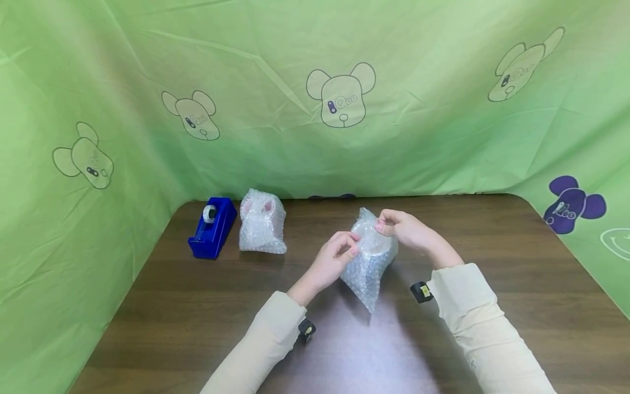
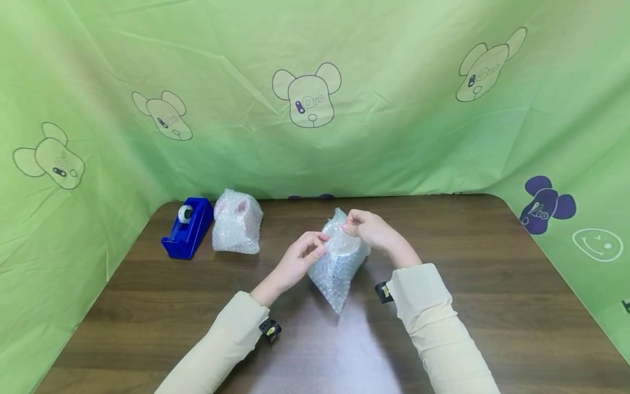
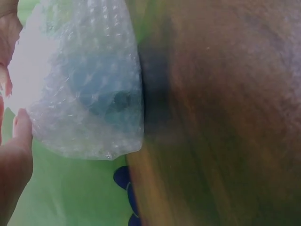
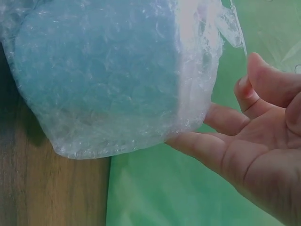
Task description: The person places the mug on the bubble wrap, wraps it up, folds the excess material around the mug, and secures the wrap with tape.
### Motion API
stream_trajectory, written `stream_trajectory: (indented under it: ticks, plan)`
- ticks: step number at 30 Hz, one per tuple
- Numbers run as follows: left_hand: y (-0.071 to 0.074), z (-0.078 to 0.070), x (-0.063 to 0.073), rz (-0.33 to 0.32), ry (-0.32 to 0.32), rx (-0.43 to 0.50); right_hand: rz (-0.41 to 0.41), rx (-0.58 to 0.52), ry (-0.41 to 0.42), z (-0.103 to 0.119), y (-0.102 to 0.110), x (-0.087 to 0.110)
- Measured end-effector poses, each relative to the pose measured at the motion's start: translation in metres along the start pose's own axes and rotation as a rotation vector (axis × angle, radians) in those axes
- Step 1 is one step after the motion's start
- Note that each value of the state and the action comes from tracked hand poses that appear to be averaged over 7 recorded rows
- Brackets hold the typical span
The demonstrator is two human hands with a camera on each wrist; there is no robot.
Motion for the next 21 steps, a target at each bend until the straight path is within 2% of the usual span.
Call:
stream_trajectory:
  ticks: [9,14,21]
  plan:
    - [-0.006,0.007,0.004,-0.032,-0.037,-0.003,-0.068,0.112,-0.017,-0.003,0.001,0.002]
    - [-0.008,0.011,0.005,-0.051,-0.086,-0.014,-0.111,0.157,-0.04,-0.004,-0.002,0.002]
    - [-0.008,0.014,0.006,-0.085,-0.14,-0.078,-0.172,0.187,-0.107,-0.006,-0.008,0.001]
Point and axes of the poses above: each hand's wrist, its own x-axis away from the middle knuckle, its own y-axis out of the back of the hand, z = x × y, the point moved 3 cm from there along -x, towards the middle knuckle, and after that the axes turned 10 degrees about x, right-handed, at the moved point
